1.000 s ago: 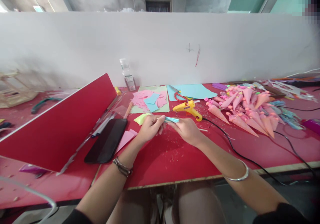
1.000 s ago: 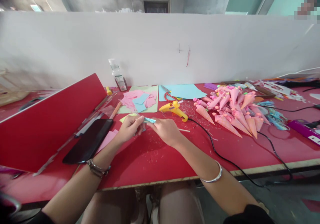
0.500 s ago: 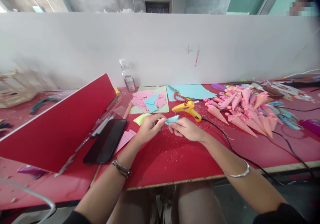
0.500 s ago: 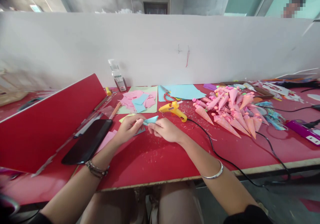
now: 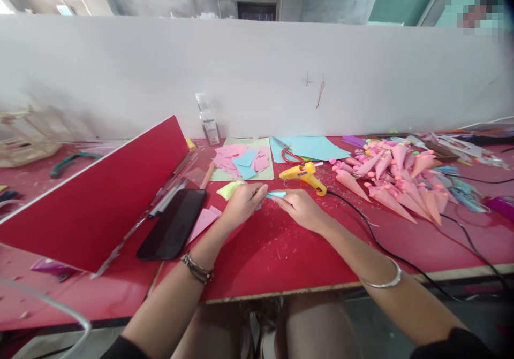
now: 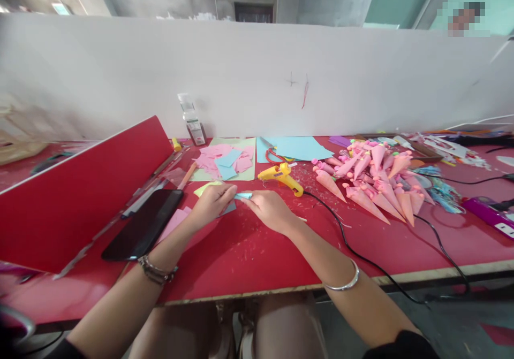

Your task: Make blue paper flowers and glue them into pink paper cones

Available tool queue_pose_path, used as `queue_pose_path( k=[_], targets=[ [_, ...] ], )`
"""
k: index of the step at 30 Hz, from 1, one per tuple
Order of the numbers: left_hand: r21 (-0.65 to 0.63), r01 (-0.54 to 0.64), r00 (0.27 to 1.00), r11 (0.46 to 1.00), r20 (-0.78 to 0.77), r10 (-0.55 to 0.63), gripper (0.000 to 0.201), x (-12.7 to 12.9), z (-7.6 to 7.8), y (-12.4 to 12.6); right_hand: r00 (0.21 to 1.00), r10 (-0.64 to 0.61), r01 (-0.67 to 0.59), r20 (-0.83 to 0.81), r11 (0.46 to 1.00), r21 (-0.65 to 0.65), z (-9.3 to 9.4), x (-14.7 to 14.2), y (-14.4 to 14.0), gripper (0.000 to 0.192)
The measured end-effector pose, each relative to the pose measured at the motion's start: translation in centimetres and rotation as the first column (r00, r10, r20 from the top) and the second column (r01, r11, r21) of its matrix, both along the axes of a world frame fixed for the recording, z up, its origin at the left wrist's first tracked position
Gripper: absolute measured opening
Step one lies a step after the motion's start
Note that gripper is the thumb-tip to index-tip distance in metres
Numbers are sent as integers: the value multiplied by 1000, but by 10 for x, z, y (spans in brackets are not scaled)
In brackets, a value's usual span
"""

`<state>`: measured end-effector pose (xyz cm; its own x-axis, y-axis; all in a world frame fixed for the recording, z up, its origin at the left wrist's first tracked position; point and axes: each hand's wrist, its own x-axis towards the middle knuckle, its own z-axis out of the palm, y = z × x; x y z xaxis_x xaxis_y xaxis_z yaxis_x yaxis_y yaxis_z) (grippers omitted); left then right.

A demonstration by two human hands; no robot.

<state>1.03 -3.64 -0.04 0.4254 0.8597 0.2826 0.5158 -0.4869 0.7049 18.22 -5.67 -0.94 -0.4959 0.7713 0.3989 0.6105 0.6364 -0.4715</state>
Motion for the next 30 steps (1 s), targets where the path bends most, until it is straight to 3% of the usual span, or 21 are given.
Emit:
queue_pose_path(
  k=[3, 5, 8, 10, 13, 16, 19, 22, 27, 30],
  targets=[
    [-151, -19, 999, 988, 38, 25, 45, 2, -2, -1, 999, -29, 27, 32, 998, 60, -2, 0, 0, 32],
    [-164, -55, 998, 985, 28, 60, 47, 4, -3, -2, 999, -47, 45, 27, 997, 70, -2, 0, 0, 31],
    [88, -144, 987, 986, -65, 150, 47, 4, -2, -4, 997, -56, 55, -60, 998, -20, -1, -1, 0, 36],
    [328, -141, 971, 934, -139, 195, 44, 1, 0, -5, 984, -57, 31, -171, 988, -152, 1, -2, -1, 41],
    [541, -17, 967, 841, -207, 152, 38, -6, 2, -3, 941, -17, -105, -338, 935, -339, 3, -2, -1, 43],
    [610, 97, 967, 787, -246, 71, 41, -12, 1, 2, 910, 36, -219, -412, 887, -406, 2, -1, 0, 42],
    [598, 122, 973, 792, -229, 23, 44, -14, 0, 5, 902, 55, -252, -427, 873, -419, 1, 0, 1, 42],
    [516, 97, 989, 851, -146, -24, 44, -12, 1, 4, 902, 54, -247, -429, 878, -410, 0, -1, 0, 42],
    [279, 39, 999, 959, 25, -48, 48, -6, 10, -4, 930, 14, -149, -368, 928, -340, 1, -3, -4, 38],
    [117, 39, 993, 992, 103, -51, 51, -4, 12, -7, 964, -21, -42, -267, 973, -228, 0, -4, -5, 33]
  ],
)
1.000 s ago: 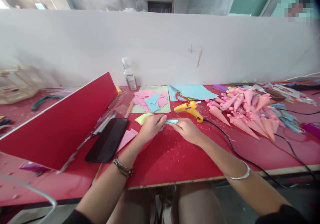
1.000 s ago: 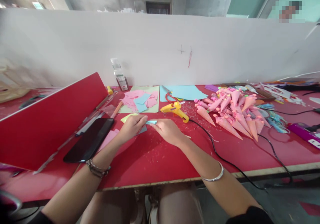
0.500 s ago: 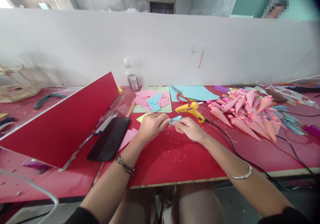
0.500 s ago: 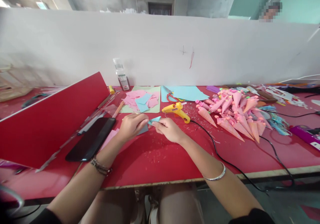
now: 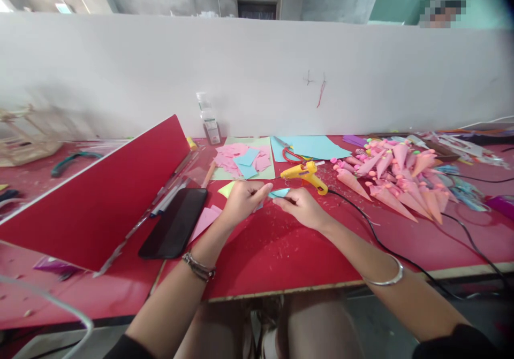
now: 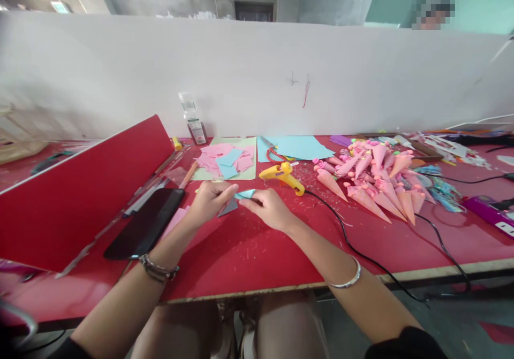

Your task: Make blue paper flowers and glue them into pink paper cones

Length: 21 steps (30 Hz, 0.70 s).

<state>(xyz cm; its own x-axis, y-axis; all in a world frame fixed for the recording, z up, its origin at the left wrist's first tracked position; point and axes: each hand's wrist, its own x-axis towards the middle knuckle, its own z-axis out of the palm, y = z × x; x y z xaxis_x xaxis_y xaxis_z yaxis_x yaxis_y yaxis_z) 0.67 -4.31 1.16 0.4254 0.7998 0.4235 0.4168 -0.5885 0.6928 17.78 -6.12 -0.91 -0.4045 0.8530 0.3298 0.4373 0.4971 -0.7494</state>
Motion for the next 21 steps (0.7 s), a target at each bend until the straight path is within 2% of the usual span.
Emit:
queue_pose_path(
  k=[3, 5, 8, 10, 12, 14, 15, 18, 21],
  targets=[
    [-185, 23, 999, 982, 30, -17, 49, 0, -2, 2, 999, -14, 6, 50, 988, 151, -3, 0, 0, 28],
    [-328, 29, 999, 944, 38, -17, 47, 1, -5, 5, 996, -25, 4, 87, 971, 239, -6, 1, 1, 28],
    [-449, 31, 999, 893, 53, -8, 46, 3, -9, 7, 986, -74, 29, 148, 957, 289, -8, 1, 1, 31],
    [-357, 2, 998, 934, 54, 19, 47, 4, -10, 6, 991, -83, 54, 104, 964, 261, -7, 1, 1, 30],
    [-143, -65, 996, 988, 43, 72, 46, 5, -9, 4, 998, -62, 60, 10, 986, 156, -3, 1, 1, 29],
    [70, -95, 995, 993, 21, 93, 42, 3, -7, 2, 997, 5, -6, -82, 1000, -15, 1, 2, 1, 33],
    [137, -78, 997, 987, 3, 79, 39, 2, -6, 1, 991, 54, -66, -124, 993, -99, 3, 2, 2, 35],
    [217, 10, 998, 976, -56, 2, 39, -3, -4, 2, 950, 177, -240, -258, 941, -239, 6, 5, 3, 34],
    [247, 49, 996, 968, -81, -30, 42, -7, -4, 4, 917, 201, -309, -346, 904, -294, 6, 6, 2, 31]
  ],
)
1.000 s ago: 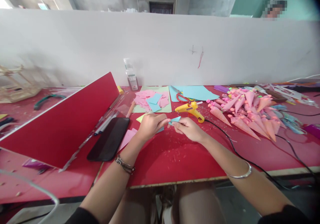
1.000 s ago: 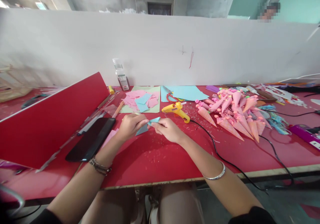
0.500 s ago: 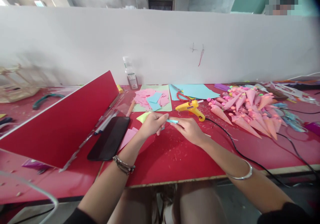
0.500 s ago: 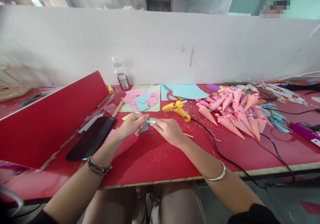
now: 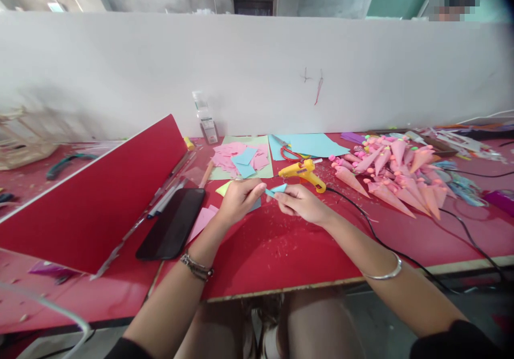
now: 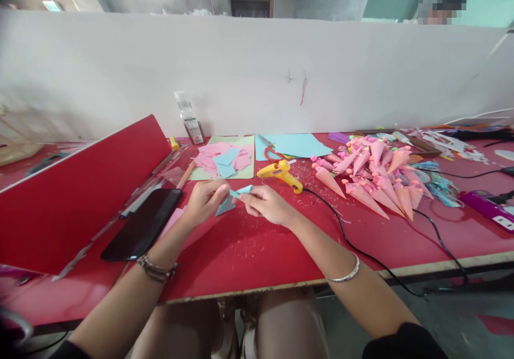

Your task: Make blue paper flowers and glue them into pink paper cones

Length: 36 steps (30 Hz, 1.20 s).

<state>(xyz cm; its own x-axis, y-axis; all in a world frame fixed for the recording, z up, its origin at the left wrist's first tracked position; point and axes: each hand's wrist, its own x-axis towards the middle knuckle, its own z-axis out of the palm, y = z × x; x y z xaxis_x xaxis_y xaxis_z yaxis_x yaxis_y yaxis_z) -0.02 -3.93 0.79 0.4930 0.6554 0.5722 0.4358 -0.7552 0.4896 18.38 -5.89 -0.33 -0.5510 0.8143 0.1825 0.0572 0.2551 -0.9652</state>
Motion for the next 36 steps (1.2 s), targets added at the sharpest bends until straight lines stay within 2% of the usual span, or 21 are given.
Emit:
queue_pose_path(
  k=[4, 6, 9, 12, 17, 20, 23, 26, 29, 31, 34, 36],
  targets=[
    [90, 46, 999, 995, 5, -47, 33, 0, -3, 0, 994, 79, -88, -73, 987, -136, 0, 0, -3, 27],
    [95, 51, 998, 994, 27, -53, 29, 1, -4, -1, 986, 119, -142, -119, 967, -211, 1, 0, -4, 27],
    [42, 44, 996, 998, 80, -47, 36, 4, -5, -3, 976, 155, -192, -154, 945, -263, 3, -1, -6, 28],
    [-40, 36, 990, 999, 138, -30, 44, 6, -4, -5, 982, 142, -168, -122, 958, -234, 3, -1, -6, 28],
    [-159, 38, 982, 987, 190, -8, 47, 9, 0, -7, 1000, -7, 7, 15, 1000, -3, 1, -4, -6, 27],
    [-234, 10, 979, 972, 201, 39, 46, 10, 2, -7, 979, -157, 126, 129, 967, 220, 1, -6, -7, 28],
    [-345, -11, 980, 939, 184, 79, 48, 11, 2, -7, 912, -315, 159, 264, 862, 481, 0, -6, -6, 27],
    [-461, 6, 984, 887, 161, 77, 49, 11, 0, -4, 766, -496, 100, 409, 720, 687, -3, -5, -6, 29],
    [-566, 35, 981, 824, 177, 80, 46, 11, -2, -1, 617, -636, 4, 463, 591, 806, -6, -5, -6, 36],
    [-606, 37, 975, 794, 196, 104, 45, 12, -3, 0, 576, -671, -35, 467, 550, 834, -6, -6, -7, 39],
    [-611, 30, 974, 791, 197, 115, 46, 13, -2, -1, 590, -666, 6, 457, 570, 822, -4, -7, -9, 37],
    [-576, 31, 980, 817, 180, 90, 47, 13, 0, -2, 674, -602, 99, 428, 648, 755, -1, -8, -10, 32]
  ],
)
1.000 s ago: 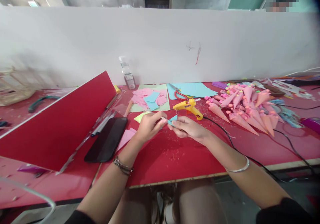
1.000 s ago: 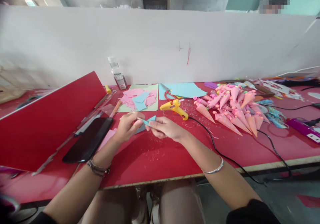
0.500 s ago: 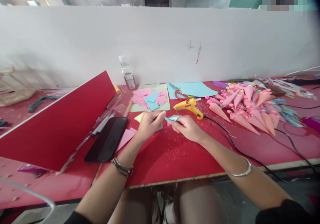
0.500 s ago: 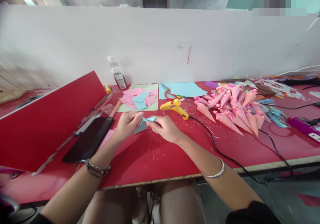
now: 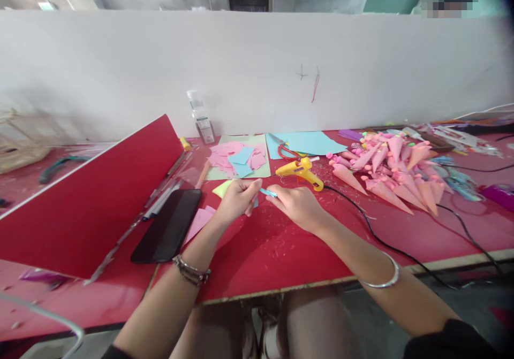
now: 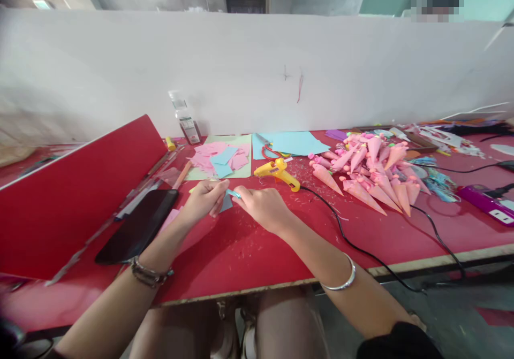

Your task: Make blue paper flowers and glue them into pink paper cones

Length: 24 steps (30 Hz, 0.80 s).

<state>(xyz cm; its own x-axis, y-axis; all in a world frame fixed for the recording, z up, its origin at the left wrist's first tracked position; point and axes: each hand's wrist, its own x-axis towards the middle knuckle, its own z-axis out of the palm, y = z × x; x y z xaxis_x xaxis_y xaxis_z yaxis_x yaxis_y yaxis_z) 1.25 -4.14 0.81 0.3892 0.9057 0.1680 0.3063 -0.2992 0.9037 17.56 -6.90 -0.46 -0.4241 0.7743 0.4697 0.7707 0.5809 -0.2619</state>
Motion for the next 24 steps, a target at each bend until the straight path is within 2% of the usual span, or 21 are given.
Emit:
queue_pose_path(
  k=[2, 3, 5, 6, 8, 11, 13, 18, 24],
  targets=[
    [106, 8, 1000, 994, -14, -6, 46, -1, 2, -2, 967, 77, -120, -244, 979, -164, 2, -1, 0, 28],
    [178, 3, 1000, 984, -18, 0, 44, -1, 2, -2, 917, 107, -215, -384, 944, -249, 3, -2, 0, 27],
    [330, -7, 1000, 944, -22, 15, 36, -3, 3, -3, 782, 110, -409, -614, 833, -371, 4, -2, 0, 27],
    [395, -4, 1000, 918, -27, 16, 30, -4, 2, -3, 724, 87, -481, -684, 775, -410, 4, -2, 0, 27],
    [485, 24, 999, 874, -45, -2, 26, -6, 1, -3, 658, 45, -574, -752, 675, -462, 5, -2, 1, 26],
    [536, 62, 997, 842, -70, -28, 31, -7, 1, -1, 627, 18, -635, -779, 591, -497, 5, -2, 0, 26],
    [525, 69, 997, 849, -72, -36, 35, -7, 1, -1, 610, 11, -645, -792, 587, -489, 5, -3, 0, 28],
    [470, 66, 998, 880, -33, -57, 37, -7, 2, -2, 585, 19, -631, -811, 638, -441, 4, -3, 2, 29],
    [468, -19, 1000, 883, 11, 16, 29, -7, 4, -3, 617, 2, -531, -787, 738, -415, 3, 1, 8, 24]
  ],
)
